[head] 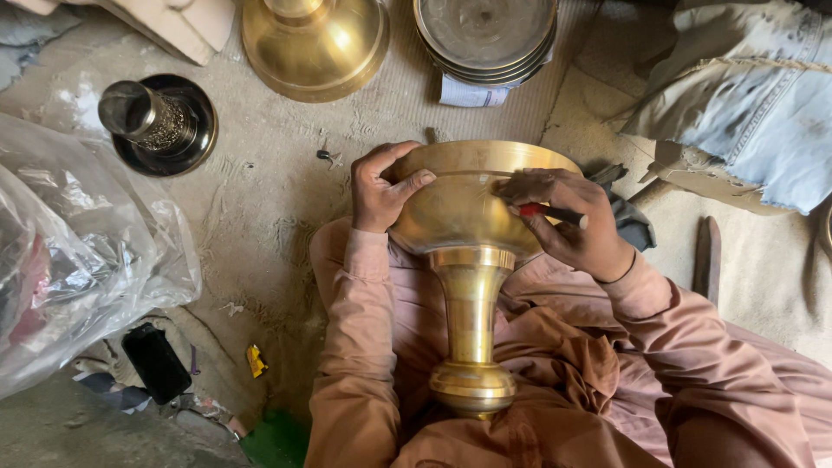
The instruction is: The person holds a brass lamp base and uses a small red-handled engraving tool to carve a design into its surface. They rotate the object to work on different areas while maintaining a steady hand.
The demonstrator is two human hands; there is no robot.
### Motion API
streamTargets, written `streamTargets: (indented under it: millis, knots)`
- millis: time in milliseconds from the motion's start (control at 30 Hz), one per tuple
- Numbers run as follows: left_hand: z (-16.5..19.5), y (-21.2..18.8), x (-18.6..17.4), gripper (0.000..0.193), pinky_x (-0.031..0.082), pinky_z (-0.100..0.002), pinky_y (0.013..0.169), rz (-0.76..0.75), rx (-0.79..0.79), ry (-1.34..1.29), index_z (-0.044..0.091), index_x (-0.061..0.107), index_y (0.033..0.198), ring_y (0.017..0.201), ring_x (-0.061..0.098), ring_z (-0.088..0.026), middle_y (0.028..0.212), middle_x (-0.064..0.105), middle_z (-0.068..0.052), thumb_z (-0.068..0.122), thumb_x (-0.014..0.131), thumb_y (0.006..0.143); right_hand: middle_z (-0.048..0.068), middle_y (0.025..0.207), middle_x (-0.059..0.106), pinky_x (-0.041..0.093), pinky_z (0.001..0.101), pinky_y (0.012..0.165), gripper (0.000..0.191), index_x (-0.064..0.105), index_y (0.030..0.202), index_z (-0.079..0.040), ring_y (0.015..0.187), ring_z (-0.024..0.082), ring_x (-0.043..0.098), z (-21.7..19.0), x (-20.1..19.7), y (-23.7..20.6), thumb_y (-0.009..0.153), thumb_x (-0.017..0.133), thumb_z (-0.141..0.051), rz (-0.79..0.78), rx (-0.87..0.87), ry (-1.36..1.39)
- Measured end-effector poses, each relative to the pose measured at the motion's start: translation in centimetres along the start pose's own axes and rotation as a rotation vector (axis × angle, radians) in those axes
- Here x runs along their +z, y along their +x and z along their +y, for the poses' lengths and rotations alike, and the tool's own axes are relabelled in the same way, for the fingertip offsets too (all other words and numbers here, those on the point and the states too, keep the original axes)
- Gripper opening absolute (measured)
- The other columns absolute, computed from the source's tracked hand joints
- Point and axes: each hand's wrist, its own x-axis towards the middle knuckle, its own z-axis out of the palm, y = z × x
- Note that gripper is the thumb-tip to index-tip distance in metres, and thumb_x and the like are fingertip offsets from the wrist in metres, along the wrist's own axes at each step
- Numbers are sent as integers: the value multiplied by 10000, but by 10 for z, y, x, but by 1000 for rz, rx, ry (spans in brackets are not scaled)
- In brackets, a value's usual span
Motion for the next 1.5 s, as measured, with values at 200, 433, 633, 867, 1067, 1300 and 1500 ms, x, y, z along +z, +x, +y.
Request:
streamTargets:
  millis: [200,433,633,867,1067,1300,1500]
  knots:
    - [-1,-1,0,504,570,-295,834,11,5,-17,-9,739,1155,907,690,-149,995,746,-87,358,893,846,123,1107,756,612,326,841,242,655,1112,2,998,252,763,4,0,1,883,704,63,-73,107,-80]
    - [-1,-3,0,517,583,-291,823,9,2,-12,-2,746,1159,900,705,-144,994,758,-85,385,887,846,98,1056,764,631,267,801,227,669,1084,-3,931,203,778,2,-2,8,881,765,36,-86,170,-65]
    - [0,-3,1,526,581,-291,822,11,6,7,4,748,1163,900,705,-144,996,758,-85,402,882,846,80,994,775,590,287,714,224,685,1051,-18,846,209,772,-4,-11,15,847,771,17,-153,173,-147]
    - [2,-3,1,508,568,-287,827,18,34,38,-7,744,1149,898,694,-144,994,748,-87,366,892,838,95,1064,775,609,274,815,218,676,1055,-2,939,203,782,-10,-10,13,854,752,34,-135,201,-55]
    - [5,-3,2,480,570,-285,826,13,-18,-20,-7,744,1141,892,685,-138,981,750,-80,328,902,836,131,1094,766,624,286,914,209,660,1082,34,1010,210,778,-9,-4,2,887,731,55,-62,226,40]
    - [8,-3,1,446,565,-291,829,15,13,30,-6,743,1138,897,686,-145,978,740,-83,278,902,834,135,1086,772,627,300,899,200,651,1074,24,1000,218,782,-5,-2,-8,892,735,25,-29,187,10]
    - [9,-3,2,426,572,-295,845,23,48,18,-2,737,1139,928,698,-150,1013,749,-92,267,895,848,128,1121,773,624,293,868,150,642,1021,-7,1011,220,787,-4,-2,-14,905,737,6,-16,143,28]
